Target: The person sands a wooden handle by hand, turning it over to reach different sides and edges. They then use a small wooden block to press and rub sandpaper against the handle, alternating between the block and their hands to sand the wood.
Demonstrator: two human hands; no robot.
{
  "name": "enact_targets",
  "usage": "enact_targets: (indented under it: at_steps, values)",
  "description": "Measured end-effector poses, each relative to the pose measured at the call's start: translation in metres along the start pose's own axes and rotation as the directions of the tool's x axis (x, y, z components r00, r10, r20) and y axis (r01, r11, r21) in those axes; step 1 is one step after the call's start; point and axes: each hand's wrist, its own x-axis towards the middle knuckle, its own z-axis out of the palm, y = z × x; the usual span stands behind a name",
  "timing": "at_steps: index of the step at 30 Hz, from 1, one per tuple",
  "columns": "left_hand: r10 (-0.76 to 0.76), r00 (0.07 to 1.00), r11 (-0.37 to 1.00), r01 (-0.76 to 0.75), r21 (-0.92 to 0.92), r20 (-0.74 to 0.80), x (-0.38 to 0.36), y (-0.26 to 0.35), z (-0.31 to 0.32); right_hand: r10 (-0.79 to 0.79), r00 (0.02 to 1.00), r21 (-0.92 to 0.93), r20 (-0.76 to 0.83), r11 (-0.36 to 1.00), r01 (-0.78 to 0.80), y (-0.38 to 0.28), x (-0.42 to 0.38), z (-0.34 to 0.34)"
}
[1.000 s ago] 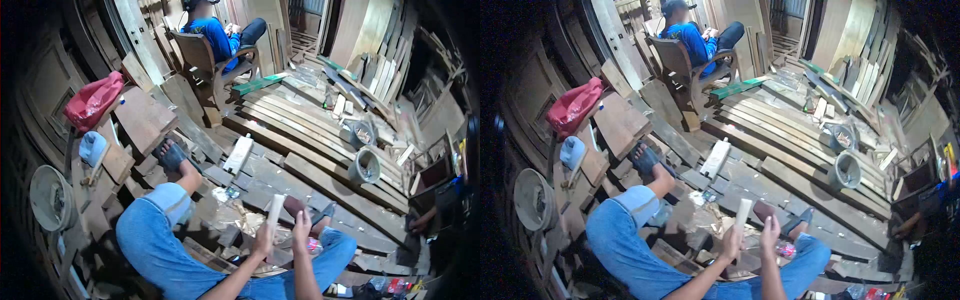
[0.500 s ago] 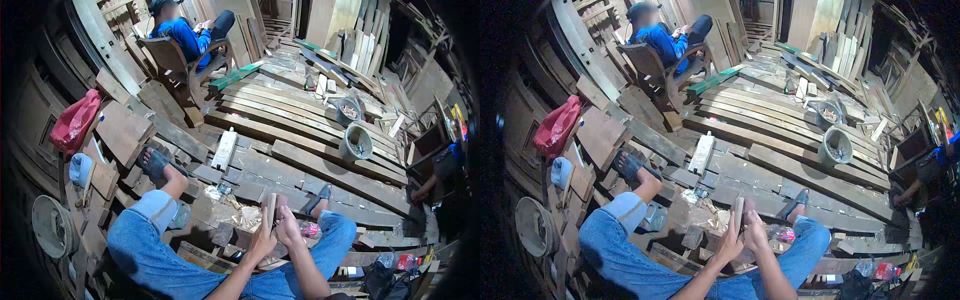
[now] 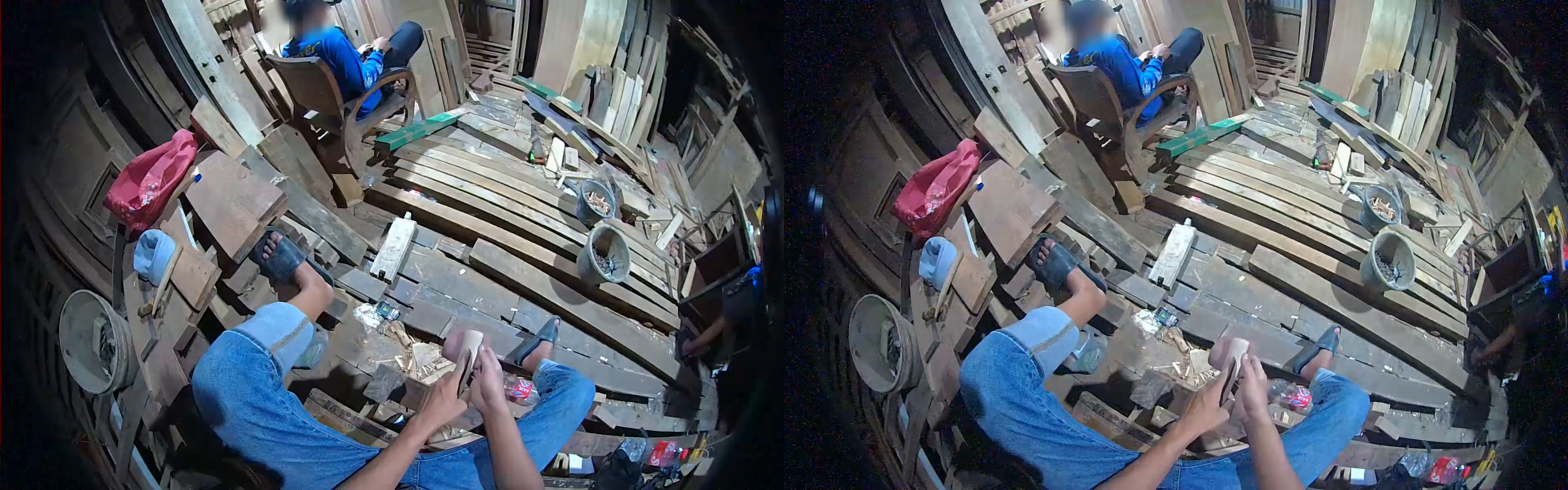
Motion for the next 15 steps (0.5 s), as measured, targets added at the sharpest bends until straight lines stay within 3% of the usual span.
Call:
enact_targets:
  at_steps: [1, 4, 7, 8, 10, 11, 14, 15]
  values:
    - [-0.020, 1.000, 1.000, 0.020, -0.005, 0.018, 0.000, -0.007, 0.006, -0.008, 0.999, 0.040, 0.040, 0.999, 0.006, 0.005, 0.005, -0.003]
    - [0.109, 0.993, 0.993, -0.111, -0.038, -0.054, -0.004, -0.008, 0.019, 0.033, 0.996, 0.219, 0.087, 0.974, -0.052, 0.012, 0.019, -0.011]
    - [0.034, 0.999, 0.999, -0.033, 0.004, -0.030, 0.002, 0.000, 0.012, 0.084, 0.994, 0.352, 0.072, 0.930, -0.104, 0.001, 0.016, -0.009]
    - [0.015, 0.999, 1.000, -0.015, 0.002, -0.035, 0.003, 0.002, 0.009, 0.115, 0.992, 0.241, 0.045, 0.963, -0.123, 0.017, 0.021, -0.023]
    - [0.003, 0.998, 1.000, -0.002, 0.004, -0.058, 0.003, -0.012, 0.012, 0.059, 0.993, 0.222, 0.101, 0.972, -0.080, 0.019, 0.007, -0.007]
    - [-0.033, 0.998, 0.999, 0.033, 0.007, -0.050, 0.001, -0.015, 0.014, 0.102, 0.993, 0.173, 0.051, 0.979, -0.110, 0.013, -0.001, 0.000]
    - [-0.101, 0.995, 0.994, 0.101, 0.034, -0.011, -0.008, 0.008, 0.007, 0.095, 0.987, 0.207, 0.128, 0.971, -0.120, 0.014, 0.011, -0.009]
    - [-0.138, 0.990, 0.989, 0.136, 0.054, 0.033, -0.010, 0.020, 0.000, 0.178, 0.980, 0.192, 0.087, 0.963, -0.192, 0.015, 0.020, -0.014]
